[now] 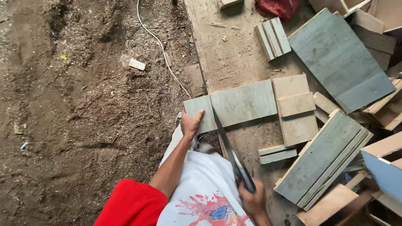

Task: The person uses a hand saw to cut a rectangular wooden plank placed on a workbench. They hold the plank with their left hand and saw with their right hand, completing the cut and separating the piece.

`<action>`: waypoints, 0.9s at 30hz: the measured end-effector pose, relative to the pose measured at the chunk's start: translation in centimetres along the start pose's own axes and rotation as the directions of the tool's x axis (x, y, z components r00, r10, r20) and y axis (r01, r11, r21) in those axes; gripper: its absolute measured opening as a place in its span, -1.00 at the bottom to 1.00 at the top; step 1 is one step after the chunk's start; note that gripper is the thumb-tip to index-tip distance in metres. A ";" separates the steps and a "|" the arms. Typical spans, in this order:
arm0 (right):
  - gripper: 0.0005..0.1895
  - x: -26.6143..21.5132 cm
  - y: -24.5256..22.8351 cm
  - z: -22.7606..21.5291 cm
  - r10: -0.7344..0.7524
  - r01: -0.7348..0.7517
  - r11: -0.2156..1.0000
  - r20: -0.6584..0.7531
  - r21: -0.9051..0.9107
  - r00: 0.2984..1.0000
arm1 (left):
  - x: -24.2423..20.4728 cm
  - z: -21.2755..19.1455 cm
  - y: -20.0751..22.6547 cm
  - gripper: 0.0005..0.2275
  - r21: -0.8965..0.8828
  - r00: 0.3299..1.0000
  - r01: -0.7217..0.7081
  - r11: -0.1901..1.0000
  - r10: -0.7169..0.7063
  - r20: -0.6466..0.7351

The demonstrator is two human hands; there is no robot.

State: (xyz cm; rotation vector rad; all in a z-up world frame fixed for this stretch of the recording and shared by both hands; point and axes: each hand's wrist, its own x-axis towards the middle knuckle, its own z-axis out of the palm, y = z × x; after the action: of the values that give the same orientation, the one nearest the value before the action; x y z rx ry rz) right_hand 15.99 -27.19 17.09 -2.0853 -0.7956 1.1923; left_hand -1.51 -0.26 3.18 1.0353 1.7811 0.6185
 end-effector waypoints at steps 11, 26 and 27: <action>-0.71 9.3 -3.2 5.2 -0.006 0.004 0.990 0.011 0.143 1.000 | -0.5 1.0 -1.0 -0.34 0.036 0.999 0.044 0.998 -0.043 -0.011; -0.85 8.8 -7.3 2.8 -0.139 0.140 0.988 0.013 -0.071 0.990 | 1.8 2.0 -2.3 -0.26 -0.014 0.997 -0.014 1.000 0.013 -0.076; -0.87 10.7 -8.6 3.0 -0.040 0.041 0.996 0.023 -0.077 0.999 | 1.9 2.4 -2.0 -0.24 0.030 0.996 -0.007 1.000 0.009 -0.086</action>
State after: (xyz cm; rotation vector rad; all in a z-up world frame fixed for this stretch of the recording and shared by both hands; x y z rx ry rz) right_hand 16.06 -13.15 16.59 -2.1118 -0.9031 1.1809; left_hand -0.47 0.31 -0.25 1.0499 1.8664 0.6522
